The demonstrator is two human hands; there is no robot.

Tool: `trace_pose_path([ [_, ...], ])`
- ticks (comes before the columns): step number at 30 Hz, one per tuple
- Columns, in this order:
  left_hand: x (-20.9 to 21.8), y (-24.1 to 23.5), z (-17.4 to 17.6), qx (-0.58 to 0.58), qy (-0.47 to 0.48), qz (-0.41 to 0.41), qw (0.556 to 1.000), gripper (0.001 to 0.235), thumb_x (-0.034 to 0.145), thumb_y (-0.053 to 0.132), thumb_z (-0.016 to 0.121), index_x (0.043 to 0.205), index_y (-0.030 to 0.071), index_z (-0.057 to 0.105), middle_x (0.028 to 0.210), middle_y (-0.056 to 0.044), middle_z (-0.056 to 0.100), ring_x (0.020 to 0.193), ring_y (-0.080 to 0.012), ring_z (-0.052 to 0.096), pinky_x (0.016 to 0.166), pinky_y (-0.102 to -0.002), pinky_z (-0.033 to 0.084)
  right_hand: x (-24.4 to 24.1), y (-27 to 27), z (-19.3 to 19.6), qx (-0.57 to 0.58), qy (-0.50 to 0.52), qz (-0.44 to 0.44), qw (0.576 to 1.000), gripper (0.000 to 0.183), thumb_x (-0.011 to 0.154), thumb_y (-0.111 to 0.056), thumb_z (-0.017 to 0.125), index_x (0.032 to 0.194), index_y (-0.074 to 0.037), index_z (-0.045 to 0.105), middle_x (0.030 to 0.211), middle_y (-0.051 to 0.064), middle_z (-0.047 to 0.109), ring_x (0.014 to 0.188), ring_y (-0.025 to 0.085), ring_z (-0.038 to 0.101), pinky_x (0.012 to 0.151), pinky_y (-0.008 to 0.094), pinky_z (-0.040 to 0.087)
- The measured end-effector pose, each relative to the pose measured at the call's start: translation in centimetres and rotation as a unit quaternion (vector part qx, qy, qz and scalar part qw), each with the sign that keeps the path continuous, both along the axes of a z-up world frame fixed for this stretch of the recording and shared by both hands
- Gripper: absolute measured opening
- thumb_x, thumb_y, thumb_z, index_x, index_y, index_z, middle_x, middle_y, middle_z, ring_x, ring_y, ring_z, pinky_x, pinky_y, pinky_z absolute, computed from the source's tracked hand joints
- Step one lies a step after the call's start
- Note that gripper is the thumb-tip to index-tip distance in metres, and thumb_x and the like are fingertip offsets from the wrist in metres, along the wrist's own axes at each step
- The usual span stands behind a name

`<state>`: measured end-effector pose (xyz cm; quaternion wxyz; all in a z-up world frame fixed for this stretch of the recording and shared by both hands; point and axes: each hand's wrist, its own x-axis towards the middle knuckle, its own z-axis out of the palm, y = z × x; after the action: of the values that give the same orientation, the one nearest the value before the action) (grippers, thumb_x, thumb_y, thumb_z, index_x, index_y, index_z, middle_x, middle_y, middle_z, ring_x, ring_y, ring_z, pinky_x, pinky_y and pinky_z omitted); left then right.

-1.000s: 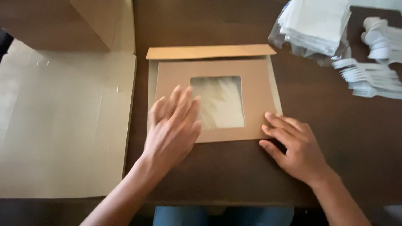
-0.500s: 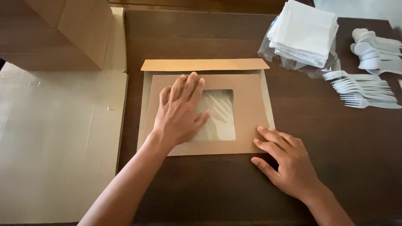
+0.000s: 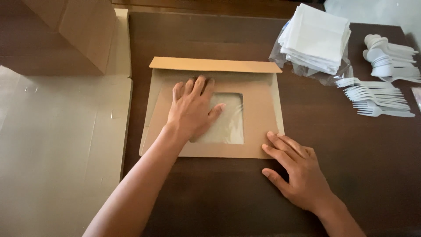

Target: The person folds a flat cardboard sheet into a paper box with a clear window. They fold the bottom and side flaps, then fold and tuck the top flap to secure the box. The person handles the cardboard by hand without tools.

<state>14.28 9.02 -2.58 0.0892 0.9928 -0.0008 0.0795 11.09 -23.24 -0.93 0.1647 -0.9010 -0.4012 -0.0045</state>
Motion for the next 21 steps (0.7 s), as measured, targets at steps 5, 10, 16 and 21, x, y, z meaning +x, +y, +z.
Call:
trace_pose_path([
  [5, -1.3, -0.4, 0.2, -0.035, 0.021, 0.011, 0.999, 0.069, 0.103, 0.054, 0.039, 0.154, 0.008, 0.035, 0.146, -0.010, 0.038, 0.134, -0.0320, 0.034, 0.110, -0.053, 0.026, 0.0, 0.0, 0.1, 0.012, 0.001, 0.002, 1.000, 0.052, 0.096, -0.049, 0.055, 0.139, -0.020, 0.061, 0.161, 0.001, 0.049, 0.148, 0.024, 0.043, 0.106, 0.045, 0.035],
  [10, -3.1, -1.1, 1.2, -0.050, 0.064, 0.031, 0.996, 0.074, 0.100, 0.058, 0.038, 0.159, 0.013, 0.029, 0.153, -0.014, 0.032, 0.137, -0.0388, 0.031, 0.103, -0.060, 0.029, 0.3, 0.2, 1.2, 0.022, -0.008, 0.005, 1.000, 0.046, 0.094, -0.047, 0.059, 0.127, -0.018, 0.068, 0.153, 0.002, 0.057, 0.141, 0.023, 0.052, 0.106, 0.045, 0.038],
  [16, -7.0, -2.7, 0.4, -0.040, -0.011, 0.020, 0.999, 0.069, 0.102, 0.052, 0.037, 0.157, 0.009, 0.036, 0.146, -0.010, 0.042, 0.134, -0.0335, 0.037, 0.106, -0.055, 0.031, 1.3, 5.6, 2.2, 0.000, -0.110, 0.029, 0.993, 0.060, 0.101, -0.047, 0.051, 0.148, -0.010, 0.053, 0.158, 0.014, 0.049, 0.145, 0.032, 0.044, 0.114, 0.049, 0.034],
  [21, -8.0, -3.2, 1.5, -0.034, 0.011, 0.020, 0.999, 0.059, 0.107, 0.037, 0.033, 0.156, 0.005, 0.042, 0.159, -0.015, 0.036, 0.150, -0.0334, 0.027, 0.119, -0.048, 0.022, 2.1, 12.3, 2.6, -0.088, 0.080, 0.016, 0.993, 0.069, 0.110, -0.053, 0.021, 0.162, -0.008, 0.029, 0.169, 0.018, 0.022, 0.157, 0.036, 0.017, 0.123, 0.060, 0.006],
])
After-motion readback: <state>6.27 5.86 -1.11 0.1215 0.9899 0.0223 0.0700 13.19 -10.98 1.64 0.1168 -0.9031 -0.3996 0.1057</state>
